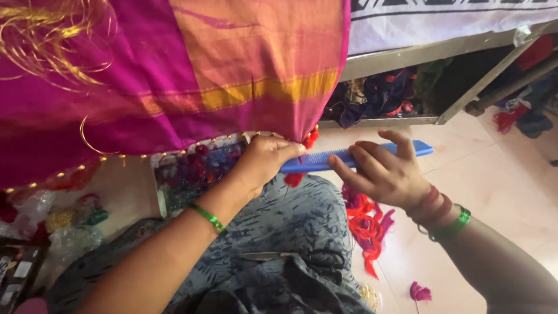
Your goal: The recorder is crafting decorative tassels (kuchu) on the border of a pink and gold silk saree using silk threads, beads, and a comb.
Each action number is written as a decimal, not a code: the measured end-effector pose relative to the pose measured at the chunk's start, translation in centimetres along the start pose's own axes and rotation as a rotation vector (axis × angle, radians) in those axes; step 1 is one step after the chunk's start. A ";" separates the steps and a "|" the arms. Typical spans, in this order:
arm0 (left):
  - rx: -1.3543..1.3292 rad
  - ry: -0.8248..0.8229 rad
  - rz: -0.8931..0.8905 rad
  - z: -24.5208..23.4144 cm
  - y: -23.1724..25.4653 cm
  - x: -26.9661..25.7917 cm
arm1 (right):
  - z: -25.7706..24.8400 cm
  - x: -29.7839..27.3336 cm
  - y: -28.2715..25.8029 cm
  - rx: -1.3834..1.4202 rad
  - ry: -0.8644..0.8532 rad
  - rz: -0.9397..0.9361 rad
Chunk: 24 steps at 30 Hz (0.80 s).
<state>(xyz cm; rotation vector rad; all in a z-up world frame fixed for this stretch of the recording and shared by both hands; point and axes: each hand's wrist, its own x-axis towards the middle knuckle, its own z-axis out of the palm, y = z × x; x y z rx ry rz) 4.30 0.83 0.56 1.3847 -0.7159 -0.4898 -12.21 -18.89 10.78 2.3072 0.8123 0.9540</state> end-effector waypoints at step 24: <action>-0.012 -0.173 0.289 -0.7 2.4 -2.4 | 5.4 -3.4 -7.7 1.685 0.714 1.107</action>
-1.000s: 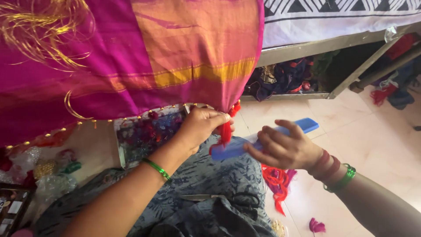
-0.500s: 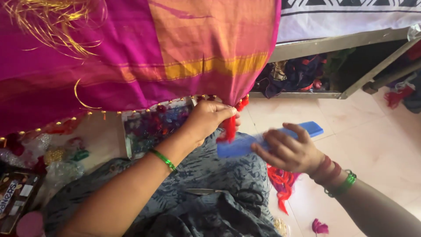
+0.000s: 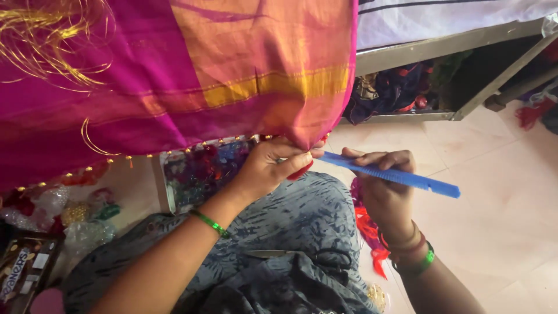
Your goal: The recorder is crafting decorative tassels (kuchu) on the border of a pink and gold silk saree using silk threads, beads, and a comb.
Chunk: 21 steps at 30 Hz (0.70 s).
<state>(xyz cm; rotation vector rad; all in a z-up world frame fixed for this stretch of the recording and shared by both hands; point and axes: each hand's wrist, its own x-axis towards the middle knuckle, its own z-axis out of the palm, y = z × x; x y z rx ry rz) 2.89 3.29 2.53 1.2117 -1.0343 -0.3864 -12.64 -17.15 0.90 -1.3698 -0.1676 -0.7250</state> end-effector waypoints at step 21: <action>-0.069 0.174 -0.133 -0.3 -3.1 -0.2 | -2.9 -1.5 -1.1 0.098 0.316 0.461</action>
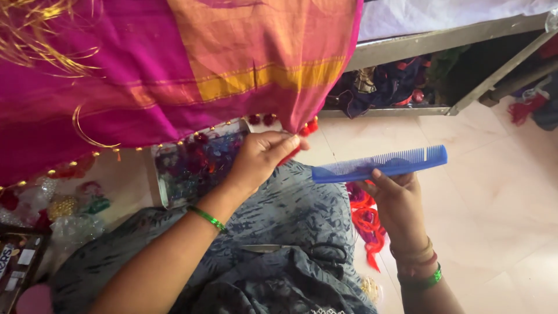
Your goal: The recorder is crafting decorative tassels (kuchu) on the border of a pink and gold silk saree using silk threads, beads, and a comb.
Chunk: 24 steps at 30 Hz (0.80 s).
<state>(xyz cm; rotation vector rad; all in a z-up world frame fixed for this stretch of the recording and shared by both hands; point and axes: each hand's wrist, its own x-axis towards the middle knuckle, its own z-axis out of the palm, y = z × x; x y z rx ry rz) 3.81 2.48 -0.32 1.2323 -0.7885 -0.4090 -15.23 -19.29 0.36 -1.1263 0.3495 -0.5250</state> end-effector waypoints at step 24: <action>-0.184 0.046 -0.553 6.3 -5.0 -14.6 | 9.7 1.6 -0.7 -0.619 -0.431 0.066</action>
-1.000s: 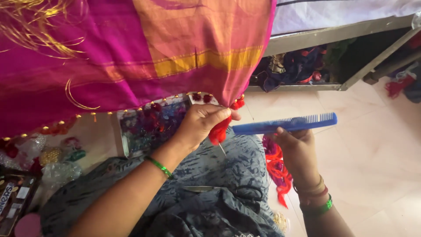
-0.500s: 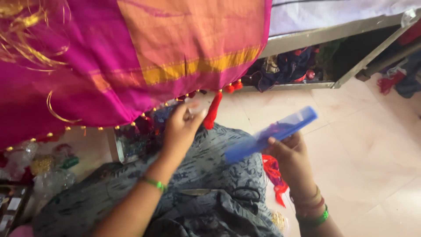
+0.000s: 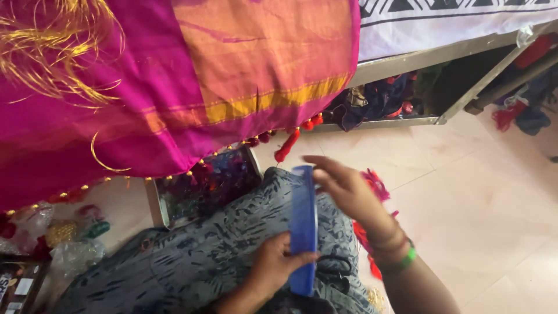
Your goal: The recorder is crafting decorative tassels (kuchu) on the border of a pink and gold silk saree using silk threads, beads, and a comb.
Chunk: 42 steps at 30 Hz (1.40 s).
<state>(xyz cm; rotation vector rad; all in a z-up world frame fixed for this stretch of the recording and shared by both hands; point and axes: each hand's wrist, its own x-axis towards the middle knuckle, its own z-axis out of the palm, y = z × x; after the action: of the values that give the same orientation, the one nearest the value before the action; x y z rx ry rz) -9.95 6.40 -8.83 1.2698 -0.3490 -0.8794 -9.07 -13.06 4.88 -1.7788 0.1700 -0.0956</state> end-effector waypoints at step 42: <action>0.319 0.644 0.077 -21.9 4.7 -5.9 | 2.2 -3.1 3.1 -0.012 -0.089 -0.126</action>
<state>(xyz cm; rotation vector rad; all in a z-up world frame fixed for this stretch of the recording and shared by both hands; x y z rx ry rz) 2.78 25.74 -9.65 1.7428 -0.0195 -0.3181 -12.01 -11.04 1.51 -1.8015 -0.0063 -0.1057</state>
